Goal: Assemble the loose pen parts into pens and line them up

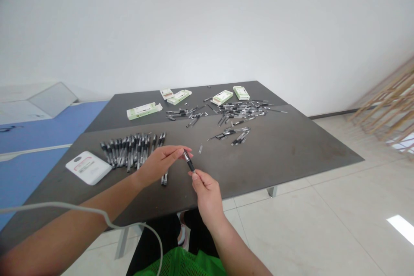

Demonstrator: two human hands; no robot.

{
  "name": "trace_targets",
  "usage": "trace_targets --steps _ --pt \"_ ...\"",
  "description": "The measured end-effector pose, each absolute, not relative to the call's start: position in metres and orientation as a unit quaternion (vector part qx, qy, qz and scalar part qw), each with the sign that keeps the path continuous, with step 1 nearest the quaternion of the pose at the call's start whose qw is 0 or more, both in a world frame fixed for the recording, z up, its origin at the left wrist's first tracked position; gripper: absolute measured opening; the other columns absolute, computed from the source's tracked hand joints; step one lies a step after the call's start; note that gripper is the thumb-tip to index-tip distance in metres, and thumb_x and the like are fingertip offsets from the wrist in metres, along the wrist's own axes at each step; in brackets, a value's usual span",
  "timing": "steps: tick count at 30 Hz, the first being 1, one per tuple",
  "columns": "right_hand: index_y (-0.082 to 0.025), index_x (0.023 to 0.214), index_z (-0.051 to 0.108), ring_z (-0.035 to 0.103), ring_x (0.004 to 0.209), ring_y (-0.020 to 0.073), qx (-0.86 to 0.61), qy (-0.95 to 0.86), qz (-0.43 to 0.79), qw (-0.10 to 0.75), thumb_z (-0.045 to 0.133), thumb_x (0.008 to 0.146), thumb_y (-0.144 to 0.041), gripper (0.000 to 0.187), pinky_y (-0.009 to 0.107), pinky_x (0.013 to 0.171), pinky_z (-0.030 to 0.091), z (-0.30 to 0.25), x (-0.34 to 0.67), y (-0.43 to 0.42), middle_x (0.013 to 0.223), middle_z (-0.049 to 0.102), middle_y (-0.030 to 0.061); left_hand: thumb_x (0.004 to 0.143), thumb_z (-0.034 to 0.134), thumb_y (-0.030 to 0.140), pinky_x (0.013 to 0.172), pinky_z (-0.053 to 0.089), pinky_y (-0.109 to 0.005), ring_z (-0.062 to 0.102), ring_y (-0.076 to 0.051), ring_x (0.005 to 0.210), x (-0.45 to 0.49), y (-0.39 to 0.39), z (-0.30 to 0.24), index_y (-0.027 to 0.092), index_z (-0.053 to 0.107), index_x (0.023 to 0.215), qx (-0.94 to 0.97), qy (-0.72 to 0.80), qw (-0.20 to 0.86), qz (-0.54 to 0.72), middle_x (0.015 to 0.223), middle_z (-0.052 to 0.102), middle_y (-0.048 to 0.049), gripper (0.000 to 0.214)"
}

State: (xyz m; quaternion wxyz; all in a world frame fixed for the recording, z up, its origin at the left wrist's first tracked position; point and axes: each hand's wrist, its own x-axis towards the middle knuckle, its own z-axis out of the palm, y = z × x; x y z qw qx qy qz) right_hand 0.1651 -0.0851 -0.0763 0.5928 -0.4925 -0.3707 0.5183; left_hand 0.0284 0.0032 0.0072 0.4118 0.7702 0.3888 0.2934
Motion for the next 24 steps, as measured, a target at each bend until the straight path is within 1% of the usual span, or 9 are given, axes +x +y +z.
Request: trace_targets --steps 4,7,9,11,12,14,17,20,24 --pt "-0.015 0.098 0.067 0.03 0.05 0.0086 -0.486 -0.388 0.545 0.562 0.054 0.084 -0.045 0.035 0.021 0.047 0.022 -0.08 0.166 -0.077 0.055 0.035 -0.0057 0.091 0.039 0.039 0.088 0.049 -0.032 0.066 -0.019 0.092 0.011 0.018 -0.001 0.015 0.065 0.112 0.774 0.414 0.362 0.312 0.104 0.071 -0.0079 0.04" --pt "-0.017 0.101 0.065 0.04 0.054 0.0106 -0.524 -0.449 0.502 0.521 0.047 0.088 -0.04 0.032 0.022 0.052 0.031 -0.081 0.164 -0.057 0.058 0.042 -0.0041 0.092 0.038 0.037 0.091 0.048 -0.035 0.065 -0.02 0.096 -0.015 0.026 -0.015 0.017 0.061 0.118 0.761 0.493 0.237 0.348 0.108 0.069 -0.0083 0.04" --pt "-0.017 0.1 0.065 0.05 0.063 0.0131 -0.569 -0.537 0.44 0.441 0.041 0.089 -0.029 0.029 0.023 0.059 0.038 -0.079 0.16 -0.038 0.065 0.052 -0.0009 0.092 0.037 0.033 0.096 0.045 -0.038 0.061 -0.021 0.105 -0.031 0.021 -0.027 0.017 0.059 0.119 0.767 0.528 0.131 0.339 0.112 0.067 -0.0092 0.039" --pt "-0.016 0.106 0.062 0.057 0.079 0.016 -0.608 -0.629 0.357 0.326 0.038 0.088 -0.019 0.031 0.025 0.071 0.042 -0.077 0.152 -0.017 0.083 0.062 0.0047 0.092 0.038 0.03 0.102 0.04 -0.04 0.055 -0.021 0.114 -0.042 0.008 -0.04 0.018 0.057 0.123 0.814 0.503 0.075 0.282 0.122 0.062 -0.0099 0.038" --pt "-0.014 0.111 0.059 0.058 0.089 0.0176 -0.621 -0.661 0.318 0.277 0.037 0.087 -0.016 0.033 0.026 0.077 0.042 -0.076 0.146 -0.007 0.094 0.064 0.0083 0.091 0.04 0.028 0.105 0.037 -0.041 0.052 -0.021 0.119 -0.045 -0.001 -0.046 0.019 0.054 0.125 0.847 0.47 0.069 0.24 0.128 0.058 -0.0092 0.038" --pt "-0.008 0.122 0.052 0.056 0.102 0.0216 -0.63 -0.691 0.273 0.227 0.04 0.085 -0.013 0.039 0.03 0.085 0.041 -0.075 0.134 0.008 0.11 0.061 0.0164 0.09 0.044 0.028 0.11 0.029 -0.045 0.044 -0.022 0.127 -0.047 -0.018 -0.059 0.023 0.05 0.13 0.898 0.406 0.061 0.158 0.139 0.048 -0.0064 0.041" --pt "-0.004 0.121 0.051 0.056 0.105 0.0258 -0.621 -0.714 0.251 0.201 0.044 0.082 -0.01 0.04 0.035 0.087 0.041 -0.077 0.117 0.021 0.114 0.057 0.0222 0.09 0.044 0.029 0.111 0.023 -0.05 0.037 -0.023 0.132 -0.047 -0.03 -0.076 0.024 0.047 0.132 0.917 0.387 0.033 0.095 0.145 0.041 -0.0052 0.042" --pt "-0.008 0.116 0.055 0.053 0.109 0.0251 -0.596 -0.746 0.232 0.187 0.044 0.082 -0.007 0.036 0.035 0.091 0.039 -0.079 0.103 0.029 0.115 0.057 0.0203 0.092 0.039 0.026 0.11 0.026 -0.047 0.038 -0.023 0.132 -0.049 -0.021 -0.086 0.018 0.049 0.13 0.898 0.431 -0.005 0.092 0.141 0.045 -0.0084 0.04" --pt "-0.01 0.116 0.057 0.049 0.114 0.0227 -0.552 -0.78 0.219 0.198 0.044 0.084 -0.007 0.034 0.034 0.097 0.036 -0.078 0.093 0.039 0.116 0.058 0.017 0.089 0.044 0.024 0.109 0.027 -0.047 0.04 -0.026 0.13 -0.053 -0.002 -0.085 0.014 0.053 0.126 0.864 0.487 -0.047 0.118 0.137 0.05 -0.0124 0.039"
